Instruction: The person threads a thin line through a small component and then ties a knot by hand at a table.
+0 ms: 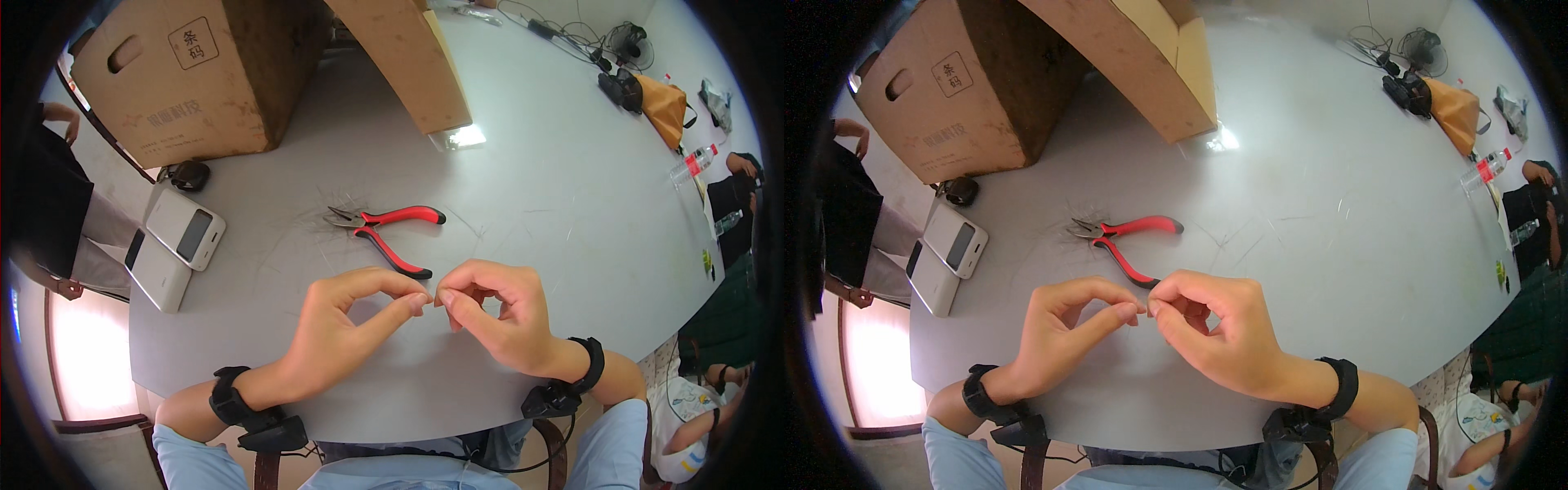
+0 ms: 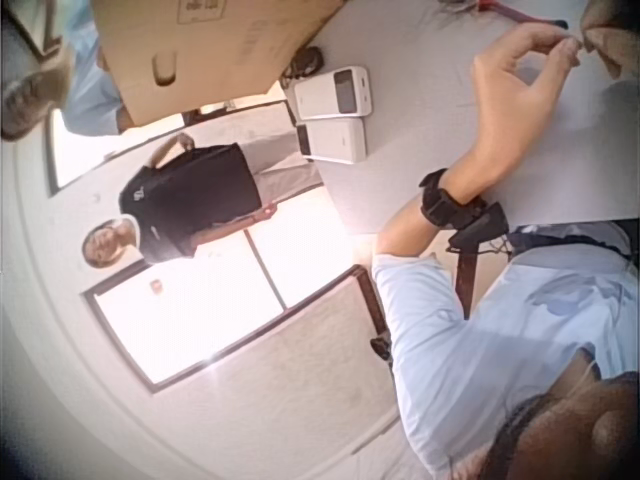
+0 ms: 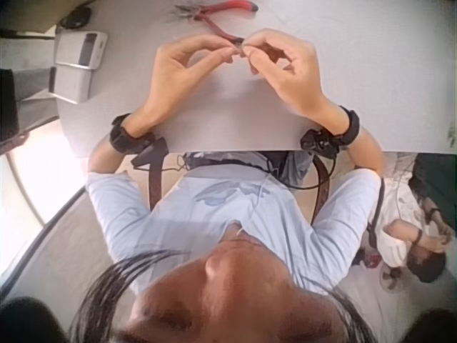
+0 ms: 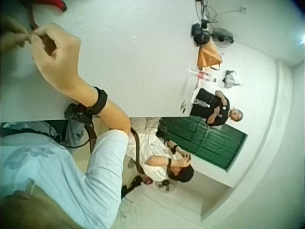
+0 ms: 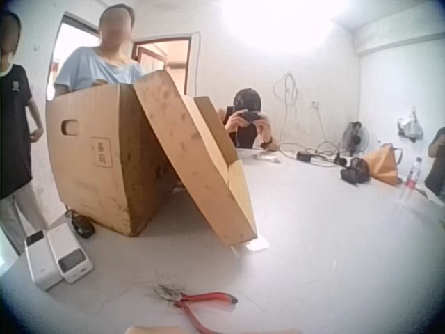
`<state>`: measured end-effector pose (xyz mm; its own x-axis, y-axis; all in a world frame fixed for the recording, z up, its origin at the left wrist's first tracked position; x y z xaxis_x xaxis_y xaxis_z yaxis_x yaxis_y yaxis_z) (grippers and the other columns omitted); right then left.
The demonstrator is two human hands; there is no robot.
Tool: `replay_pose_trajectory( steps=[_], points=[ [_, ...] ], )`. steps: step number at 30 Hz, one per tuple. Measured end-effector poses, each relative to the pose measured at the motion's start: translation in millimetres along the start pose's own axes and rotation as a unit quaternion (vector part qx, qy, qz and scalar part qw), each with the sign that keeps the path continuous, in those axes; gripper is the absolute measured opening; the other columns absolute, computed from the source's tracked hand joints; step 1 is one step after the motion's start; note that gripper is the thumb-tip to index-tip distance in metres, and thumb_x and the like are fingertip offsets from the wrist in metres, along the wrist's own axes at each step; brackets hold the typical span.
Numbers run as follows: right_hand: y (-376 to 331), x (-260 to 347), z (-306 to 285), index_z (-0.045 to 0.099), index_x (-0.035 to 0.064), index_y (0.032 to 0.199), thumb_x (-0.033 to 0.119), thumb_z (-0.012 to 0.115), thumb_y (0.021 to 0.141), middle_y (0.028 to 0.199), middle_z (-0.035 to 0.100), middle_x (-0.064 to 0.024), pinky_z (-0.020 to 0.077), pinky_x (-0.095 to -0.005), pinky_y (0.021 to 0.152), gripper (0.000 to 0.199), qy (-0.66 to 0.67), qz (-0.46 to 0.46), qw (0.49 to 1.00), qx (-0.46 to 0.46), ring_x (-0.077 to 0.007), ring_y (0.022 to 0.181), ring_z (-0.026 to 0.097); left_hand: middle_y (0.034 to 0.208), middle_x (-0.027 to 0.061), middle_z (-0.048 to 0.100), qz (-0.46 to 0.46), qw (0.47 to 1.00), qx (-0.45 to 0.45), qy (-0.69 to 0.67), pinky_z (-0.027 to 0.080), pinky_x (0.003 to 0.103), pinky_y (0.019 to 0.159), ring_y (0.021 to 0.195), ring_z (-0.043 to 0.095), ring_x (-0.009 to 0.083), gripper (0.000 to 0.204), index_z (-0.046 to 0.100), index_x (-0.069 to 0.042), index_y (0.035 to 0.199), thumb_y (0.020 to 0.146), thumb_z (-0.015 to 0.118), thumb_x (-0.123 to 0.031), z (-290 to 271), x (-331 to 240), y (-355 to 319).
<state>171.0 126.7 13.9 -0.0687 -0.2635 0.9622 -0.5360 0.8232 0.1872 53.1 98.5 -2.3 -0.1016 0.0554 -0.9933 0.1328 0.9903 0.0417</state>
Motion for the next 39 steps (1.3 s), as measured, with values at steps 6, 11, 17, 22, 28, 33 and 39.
replay_pose_trajectory(
  steps=[6, 11, 17, 22, 28, 33, 39],
  points=[
    [-1, 3, 1, 0.058, -0.0002, 0.077, 0.000, 0.055, 0.079, 0.059, 0.051, 0.0019, 0.0311, -0.0178, 0.044, 0.004, -0.013, -0.007, 1.000, 0.008, -0.0010, 0.049, 0.041, 0.084, 0.0083, 0.065, -0.016, 1.000, 0.013, -0.013, 0.044, 0.026, 0.074, 0.079, 0.058, 0.0125, 0.012, 0.065, 0.003, 0.088, 0.084, 0.060, -0.007, 3, 2, 0],
    [-1, 5, 3, 0.058, 0.0005, 0.077, 0.000, 0.056, 0.079, 0.058, 0.050, 0.0014, 0.0307, -0.0182, 0.043, 0.003, -0.048, -0.024, 0.998, 0.021, -0.0016, 0.048, 0.040, 0.083, 0.0081, 0.064, -0.030, 0.999, 0.031, -0.018, 0.045, 0.027, 0.073, 0.077, 0.058, 0.0126, 0.011, 0.065, 0.003, 0.086, 0.085, 0.059, -0.007, 5, 3, -1],
    [0, 5, 5, 0.058, 0.0013, 0.077, 0.001, 0.056, 0.079, 0.057, 0.050, 0.0016, 0.0305, -0.0184, 0.043, 0.003, -0.037, -0.026, 0.999, 0.025, -0.0021, 0.048, 0.039, 0.084, 0.0086, 0.063, -0.027, 0.998, 0.051, -0.006, 0.045, 0.027, 0.073, 0.077, 0.057, 0.0130, 0.011, 0.063, 0.004, 0.085, 0.085, 0.058, -0.006, 8, 4, 0],
    [0, 1, 5, 0.058, 0.0011, 0.077, 0.001, 0.056, 0.080, 0.057, 0.050, 0.0029, 0.0302, -0.0178, 0.043, 0.004, -0.012, 0.003, 0.999, 0.030, -0.0015, 0.048, 0.039, 0.084, 0.0091, 0.062, -0.013, 0.998, 0.056, -0.020, 0.045, 0.027, 0.073, 0.078, 0.057, 0.0133, 0.010, 0.062, 0.004, 0.086, 0.086, 0.056, -0.004, 9, 3, 0],
    [-1, 2, 2, 0.058, 0.0009, 0.075, 0.002, 0.055, 0.081, 0.056, 0.050, 0.0033, 0.0297, -0.0177, 0.043, 0.006, -0.007, 0.004, 1.000, 0.026, -0.0014, 0.048, 0.039, 0.083, 0.0087, 0.061, -0.011, 0.998, 0.064, -0.028, 0.044, 0.027, 0.074, 0.078, 0.056, 0.0134, 0.009, 0.061, 0.004, 0.085, 0.085, 0.056, -0.004, 10, 1, -1],
    [-1, 3, 3, 0.058, 0.0009, 0.075, 0.001, 0.056, 0.080, 0.056, 0.050, 0.0030, 0.0298, -0.0180, 0.043, 0.006, -0.010, -0.002, 1.000, 0.019, -0.0016, 0.048, 0.040, 0.082, 0.0080, 0.061, -0.012, 0.998, 0.062, -0.022, 0.043, 0.028, 0.075, 0.078, 0.056, 0.0129, 0.010, 0.061, 0.003, 0.085, 0.085, 0.056, -0.005, 10, 1, -1],
    [0, 2, 3, 0.058, 0.0008, 0.075, 0.001, 0.056, 0.080, 0.056, 0.050, 0.0026, 0.0301, -0.0183, 0.042, 0.005, -0.009, -0.008, 1.000, 0.014, -0.0019, 0.048, 0.040, 0.083, 0.0076, 0.061, -0.023, 0.997, 0.064, -0.022, 0.043, 0.028, 0.075, 0.078, 0.056, 0.0128, 0.010, 0.061, 0.003, 0.085, 0.085, 0.057, -0.006, 10, 4, -1]
  ],
)
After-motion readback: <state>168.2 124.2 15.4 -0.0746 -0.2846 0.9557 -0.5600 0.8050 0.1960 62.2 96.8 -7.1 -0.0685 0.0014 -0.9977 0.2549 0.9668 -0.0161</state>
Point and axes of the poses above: each hand's wrist, its own y-axis towards the middle knuckle, its own z-axis out of the palm, x = y × z, the point moved 10 cm from there along y, towards the middle knuckle
